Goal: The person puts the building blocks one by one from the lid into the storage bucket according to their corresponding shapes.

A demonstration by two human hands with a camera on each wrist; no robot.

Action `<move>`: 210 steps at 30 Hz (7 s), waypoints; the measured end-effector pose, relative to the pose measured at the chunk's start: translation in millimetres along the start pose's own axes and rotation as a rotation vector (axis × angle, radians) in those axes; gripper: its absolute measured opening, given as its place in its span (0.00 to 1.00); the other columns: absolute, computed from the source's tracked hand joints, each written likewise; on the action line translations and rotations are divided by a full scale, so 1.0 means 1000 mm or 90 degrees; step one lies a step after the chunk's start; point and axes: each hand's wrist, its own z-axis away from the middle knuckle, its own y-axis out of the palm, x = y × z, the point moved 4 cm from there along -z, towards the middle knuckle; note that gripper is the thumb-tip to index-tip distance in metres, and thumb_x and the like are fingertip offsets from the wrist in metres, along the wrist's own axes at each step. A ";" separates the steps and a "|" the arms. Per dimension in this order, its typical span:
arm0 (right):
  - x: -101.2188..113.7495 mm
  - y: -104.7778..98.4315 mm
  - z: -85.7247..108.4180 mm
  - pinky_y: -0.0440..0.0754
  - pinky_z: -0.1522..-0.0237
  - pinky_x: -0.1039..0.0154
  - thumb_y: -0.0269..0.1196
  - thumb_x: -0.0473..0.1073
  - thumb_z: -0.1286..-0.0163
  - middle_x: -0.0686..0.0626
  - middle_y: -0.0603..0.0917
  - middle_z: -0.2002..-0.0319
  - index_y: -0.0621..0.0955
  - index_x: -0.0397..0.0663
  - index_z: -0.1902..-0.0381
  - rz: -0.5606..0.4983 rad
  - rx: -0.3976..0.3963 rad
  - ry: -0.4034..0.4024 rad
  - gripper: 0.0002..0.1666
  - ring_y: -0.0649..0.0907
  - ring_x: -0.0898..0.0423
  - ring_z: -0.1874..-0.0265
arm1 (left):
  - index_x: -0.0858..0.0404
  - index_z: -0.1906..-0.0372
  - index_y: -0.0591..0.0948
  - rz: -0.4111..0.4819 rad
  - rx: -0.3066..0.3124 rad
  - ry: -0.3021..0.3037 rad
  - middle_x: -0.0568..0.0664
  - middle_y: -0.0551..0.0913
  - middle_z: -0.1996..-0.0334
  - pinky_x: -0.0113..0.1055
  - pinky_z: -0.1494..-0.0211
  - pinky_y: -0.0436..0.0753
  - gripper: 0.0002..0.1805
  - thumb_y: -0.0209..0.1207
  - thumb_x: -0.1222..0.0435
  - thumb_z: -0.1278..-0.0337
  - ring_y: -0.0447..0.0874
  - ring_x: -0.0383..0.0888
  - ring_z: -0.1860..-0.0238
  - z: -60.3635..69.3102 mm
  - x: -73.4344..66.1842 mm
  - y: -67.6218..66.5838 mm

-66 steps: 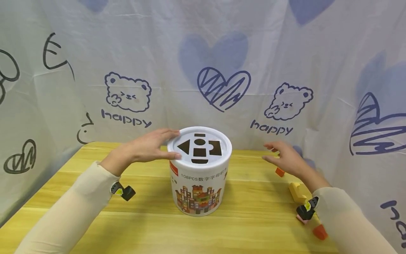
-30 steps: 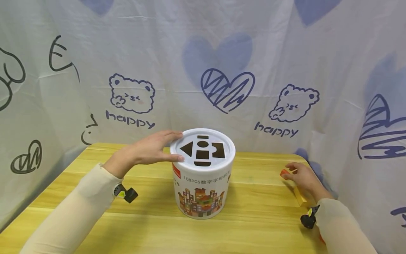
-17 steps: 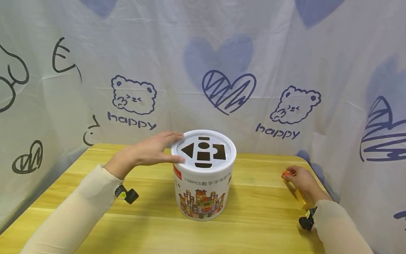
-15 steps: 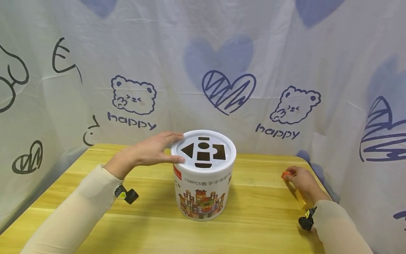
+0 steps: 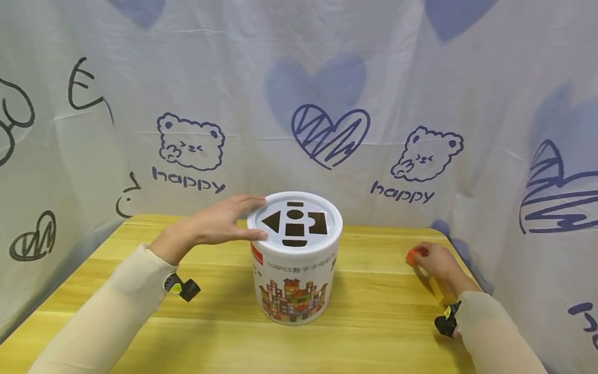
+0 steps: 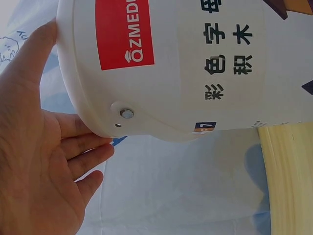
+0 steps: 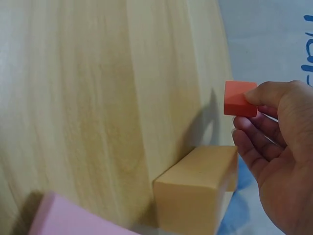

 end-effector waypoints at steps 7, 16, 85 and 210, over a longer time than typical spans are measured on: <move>0.019 -0.012 -0.002 0.83 0.57 0.45 0.63 0.35 0.32 0.37 0.85 0.62 0.79 0.26 0.53 -0.019 -0.017 -0.041 0.15 0.83 0.38 0.60 | 0.58 0.24 0.60 0.007 0.001 0.003 0.53 0.58 0.25 0.55 0.27 0.57 0.57 0.53 0.26 0.52 0.55 0.52 0.27 0.000 0.000 0.000; 0.051 -0.032 -0.008 0.83 0.56 0.45 0.62 0.40 0.29 0.40 0.85 0.60 0.80 0.31 0.51 -0.020 -0.030 -0.069 0.17 0.83 0.40 0.58 | 0.59 0.24 0.60 0.016 0.001 0.005 0.54 0.58 0.26 0.56 0.27 0.57 0.57 0.55 0.27 0.52 0.56 0.54 0.27 -0.001 0.001 -0.001; 0.310 -0.043 -0.078 0.81 0.50 0.56 0.63 0.42 0.30 0.50 0.85 0.57 0.82 0.43 0.48 -0.079 0.101 -0.287 0.15 0.82 0.53 0.56 | 0.63 0.26 0.63 -0.021 -0.006 0.030 0.57 0.62 0.28 0.55 0.28 0.60 0.57 0.53 0.26 0.52 0.59 0.54 0.29 0.000 -0.013 -0.002; 0.048 -0.046 0.078 0.83 0.62 0.59 0.67 0.46 0.33 0.46 0.82 0.54 0.80 0.39 0.46 0.034 0.047 -0.117 0.22 0.80 0.48 0.59 | 0.61 0.26 0.63 -0.023 -0.010 0.007 0.56 0.61 0.27 0.55 0.27 0.58 0.58 0.53 0.25 0.54 0.57 0.54 0.28 -0.001 -0.008 0.001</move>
